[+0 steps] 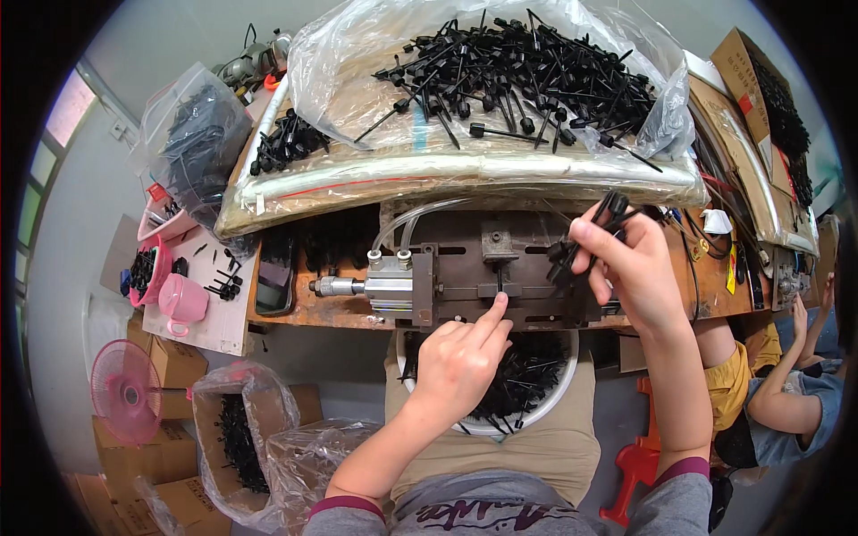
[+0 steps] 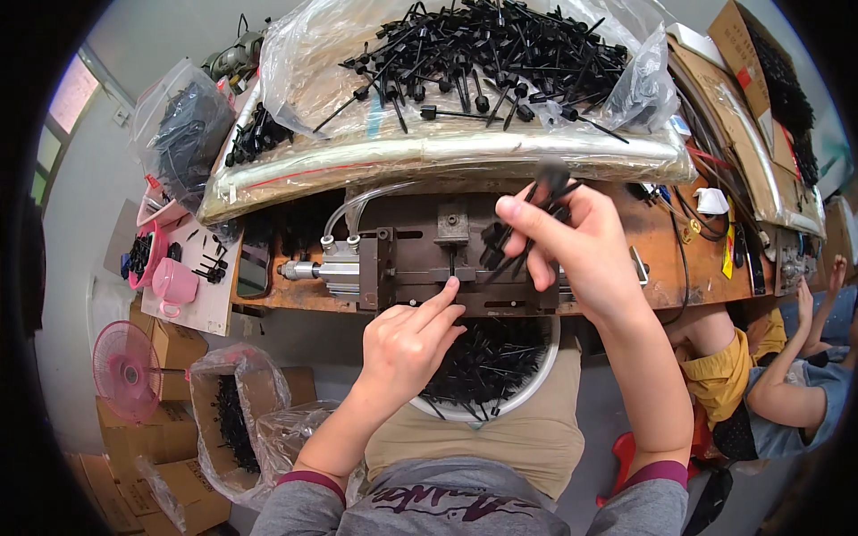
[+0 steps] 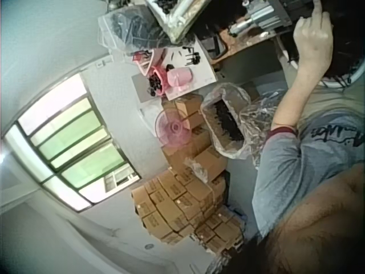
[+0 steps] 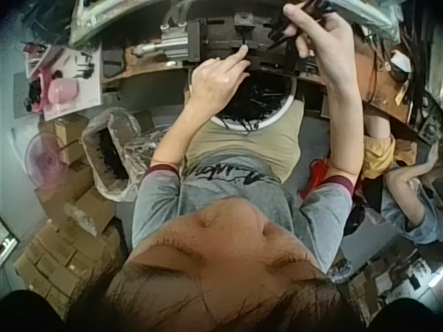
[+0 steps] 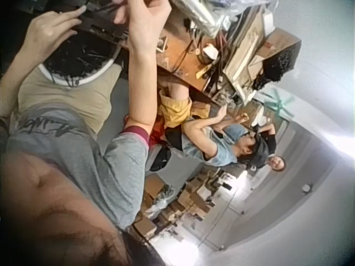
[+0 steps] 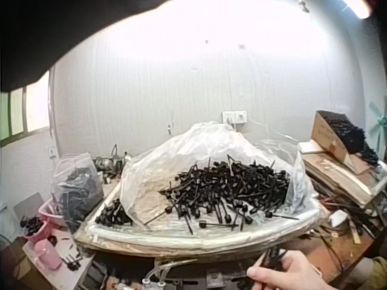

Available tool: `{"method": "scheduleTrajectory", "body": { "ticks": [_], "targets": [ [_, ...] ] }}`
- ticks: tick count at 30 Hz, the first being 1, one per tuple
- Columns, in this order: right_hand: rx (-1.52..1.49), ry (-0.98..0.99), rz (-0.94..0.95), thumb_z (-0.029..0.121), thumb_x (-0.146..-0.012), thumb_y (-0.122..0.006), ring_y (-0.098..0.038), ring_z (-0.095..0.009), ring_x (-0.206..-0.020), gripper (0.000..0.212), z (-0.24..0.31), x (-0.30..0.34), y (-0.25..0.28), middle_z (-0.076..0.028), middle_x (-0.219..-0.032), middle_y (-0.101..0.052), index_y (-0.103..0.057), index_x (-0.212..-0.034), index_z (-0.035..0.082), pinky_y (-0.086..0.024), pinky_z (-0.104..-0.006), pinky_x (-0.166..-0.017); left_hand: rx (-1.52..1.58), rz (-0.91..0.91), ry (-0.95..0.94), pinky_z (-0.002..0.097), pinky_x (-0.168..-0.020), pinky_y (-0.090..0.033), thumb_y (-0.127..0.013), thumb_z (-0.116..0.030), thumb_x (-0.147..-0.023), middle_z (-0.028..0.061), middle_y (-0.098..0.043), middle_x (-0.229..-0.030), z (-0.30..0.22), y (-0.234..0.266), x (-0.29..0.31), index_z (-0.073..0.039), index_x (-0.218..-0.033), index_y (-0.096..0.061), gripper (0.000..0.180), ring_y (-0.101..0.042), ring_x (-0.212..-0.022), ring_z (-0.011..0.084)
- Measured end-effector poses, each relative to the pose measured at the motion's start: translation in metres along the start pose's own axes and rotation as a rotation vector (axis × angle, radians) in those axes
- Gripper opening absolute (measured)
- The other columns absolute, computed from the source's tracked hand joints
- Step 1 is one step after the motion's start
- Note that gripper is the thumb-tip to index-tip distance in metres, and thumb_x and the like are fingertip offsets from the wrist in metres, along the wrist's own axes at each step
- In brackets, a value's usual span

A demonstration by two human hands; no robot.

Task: Assembling small black plastic fasteners using a specialized assembly machine.

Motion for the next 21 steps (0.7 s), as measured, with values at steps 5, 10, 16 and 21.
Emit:
{"method": "scheduleTrajectory", "body": {
  "ticks": [5, 10, 16, 21],
  "targets": [
    [-0.015, -0.092, 0.030, 0.019, -0.090, -0.072, -0.047, -0.006, -0.040, 0.020, -0.014, 0.007, -0.005, -0.007, -0.067, -0.064, -0.062, -0.089, 0.001, -0.033, -0.0192, -0.038, 0.006, 0.003, 0.036, 0.0283, -0.060, -0.051, -0.080, -0.012, -0.069, 0.0077, -0.070, -0.118, 0.002, -0.002, 0.001, -0.006, -0.089, -0.072, 0.023, -0.066, -0.063, 0.0182],
    [-0.044, -0.189, 0.119, 0.020, -0.091, -0.071, -0.047, -0.006, -0.040, 0.021, -0.026, 0.014, -0.014, -0.006, -0.066, -0.063, -0.062, -0.087, 0.002, -0.033, -0.0193, -0.038, 0.034, 0.015, 0.051, 0.0286, -0.060, -0.052, -0.081, -0.013, -0.069, 0.0077, -0.071, -0.115, 0.003, 0.001, -0.001, -0.007, -0.092, -0.072, 0.025, -0.067, -0.065, 0.0183],
    [-0.082, -0.298, 0.228, 0.020, -0.092, -0.070, -0.047, -0.006, -0.039, 0.021, -0.040, 0.027, -0.029, -0.005, -0.066, -0.063, -0.063, -0.087, 0.000, -0.033, -0.0193, -0.037, 0.243, -0.244, -0.007, 0.0300, -0.066, -0.055, -0.083, -0.007, -0.065, 0.0096, -0.071, -0.104, -0.016, 0.040, -0.009, -0.004, -0.100, -0.071, 0.037, -0.069, -0.075, 0.0218],
    [-0.076, -0.337, 0.268, 0.021, -0.092, -0.071, -0.048, -0.006, -0.040, 0.023, -0.048, 0.030, -0.037, -0.005, -0.066, -0.064, -0.063, -0.085, 0.000, -0.034, -0.0195, -0.037, 0.283, -0.214, -0.086, 0.0307, -0.062, -0.054, -0.081, -0.001, -0.066, 0.0087, -0.070, -0.095, -0.025, 0.049, -0.009, -0.002, -0.099, -0.072, 0.035, -0.067, -0.074, 0.0219]
  ]
}}
Point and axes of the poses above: each hand's wrist, its own x-axis away from the middle knuckle, its own y-axis out of the back of the hand, z = x × y, the point moved 7 cm from there along -x, towards the middle knuckle
